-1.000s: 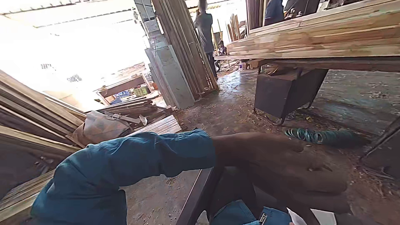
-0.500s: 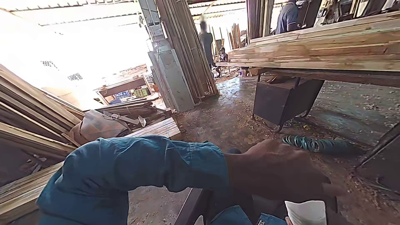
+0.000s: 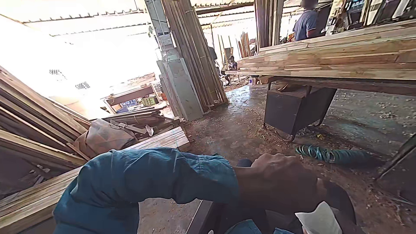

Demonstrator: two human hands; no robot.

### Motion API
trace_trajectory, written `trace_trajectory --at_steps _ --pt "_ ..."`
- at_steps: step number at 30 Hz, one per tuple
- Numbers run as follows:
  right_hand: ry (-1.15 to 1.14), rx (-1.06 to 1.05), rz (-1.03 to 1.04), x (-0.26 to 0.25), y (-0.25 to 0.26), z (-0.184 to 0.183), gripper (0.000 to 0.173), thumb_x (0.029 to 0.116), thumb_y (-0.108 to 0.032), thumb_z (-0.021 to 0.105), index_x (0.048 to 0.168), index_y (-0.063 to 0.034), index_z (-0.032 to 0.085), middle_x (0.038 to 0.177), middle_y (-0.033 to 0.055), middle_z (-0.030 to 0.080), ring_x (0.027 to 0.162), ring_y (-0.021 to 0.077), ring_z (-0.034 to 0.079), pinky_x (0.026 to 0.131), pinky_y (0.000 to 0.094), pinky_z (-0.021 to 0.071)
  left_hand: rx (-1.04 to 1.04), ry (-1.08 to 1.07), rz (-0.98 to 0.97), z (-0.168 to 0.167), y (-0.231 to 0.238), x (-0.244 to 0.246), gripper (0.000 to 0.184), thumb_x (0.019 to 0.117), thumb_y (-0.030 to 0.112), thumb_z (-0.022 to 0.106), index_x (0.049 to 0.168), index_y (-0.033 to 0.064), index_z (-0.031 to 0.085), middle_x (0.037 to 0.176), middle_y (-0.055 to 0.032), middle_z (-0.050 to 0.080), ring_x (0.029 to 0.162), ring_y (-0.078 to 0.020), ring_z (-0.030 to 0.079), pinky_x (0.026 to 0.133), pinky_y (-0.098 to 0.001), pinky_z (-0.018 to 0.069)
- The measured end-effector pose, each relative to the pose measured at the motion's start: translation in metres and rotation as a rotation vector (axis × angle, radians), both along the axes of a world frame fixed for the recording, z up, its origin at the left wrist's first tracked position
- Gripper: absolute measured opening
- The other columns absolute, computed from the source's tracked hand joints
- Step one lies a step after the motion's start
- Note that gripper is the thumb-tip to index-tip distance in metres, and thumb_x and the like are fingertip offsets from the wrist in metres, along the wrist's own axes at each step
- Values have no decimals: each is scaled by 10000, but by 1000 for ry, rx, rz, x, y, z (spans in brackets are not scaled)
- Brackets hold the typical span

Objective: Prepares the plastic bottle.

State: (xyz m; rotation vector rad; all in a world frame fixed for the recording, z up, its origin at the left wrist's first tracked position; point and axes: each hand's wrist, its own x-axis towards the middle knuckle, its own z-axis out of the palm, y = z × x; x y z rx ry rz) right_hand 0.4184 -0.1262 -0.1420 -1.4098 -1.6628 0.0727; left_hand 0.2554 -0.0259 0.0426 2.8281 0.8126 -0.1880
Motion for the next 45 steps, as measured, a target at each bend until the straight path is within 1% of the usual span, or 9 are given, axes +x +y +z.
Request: trace_trajectory --at_steps 5,9,12,16,21,28,31,37,45 --pt "99 -12 51 10 1 -7 625 795 -322 849 1151 138 621 1023 264 722 950 280 728 897 432 582 586 -204 -691 -17 31 -4 442 1039 491 538 1113 93 713 936 -80 696 744 -241 671 561 -382 493" --pt "89 -39 117 1 -5 7 645 757 -293 851 1143 177 637 1040 286 726 969 308 736 923 431 574 731 -384 -1022 -21 58 -9 441 996 495 619 991 64 711 864 -100 689 663 -237 630 520 -356 443" --pt "85 -38 101 -2 -3 6 666 767 -330 842 1146 179 638 1031 284 727 953 314 736 904 447 578 593 -509 -865 -30 50 -12 448 992 455 636 836 40 706 685 -100 627 565 -246 614 469 -371 448" --pt "0 80 -87 7 4 -7 644 748 -435 813 1149 47 671 967 176 742 874 233 733 766 435 602 89 -243 -81 -19 14 -6 536 1091 435 417 740 87 624 646 -39 551 634 -199 598 546 -413 464" --pt "168 110 4 10 8 -20 570 728 -369 837 1161 -38 670 999 42 741 952 26 699 842 230 593 83 -161 -153 -21 27 5 641 1088 579 258 664 211 567 532 72 448 485 -75 488 429 -307 376" --pt "284 74 90 16 8 -15 561 716 -289 854 1150 12 665 992 63 740 955 18 696 863 200 573 272 -336 -693 -12 59 -5 411 998 454 620 1346 236 616 1200 92 673 1072 6 654 849 -173 576" --pt "243 84 138 16 7 -15 570 728 -280 849 1171 22 656 1013 91 735 977 57 698 878 221 571 353 -425 -738 -15 55 -9 206 1019 289 614 1164 175 708 1058 34 712 994 -37 681 808 -171 563" --pt "293 24 226 9 5 -15 597 696 -288 863 1181 -4 661 1006 67 743 965 51 706 856 241 586 733 -244 -1027 -12 55 -7 208 1066 202 529 1172 32 586 939 -102 617 783 -246 613 633 -348 504" --pt "245 138 178 0 5 -15 571 717 -274 838 1175 10 648 1002 84 736 950 55 703 836 212 576 597 -521 -857 -37 56 2 349 1080 236 429 800 63 546 663 -28 445 556 -133 466 468 -245 375"
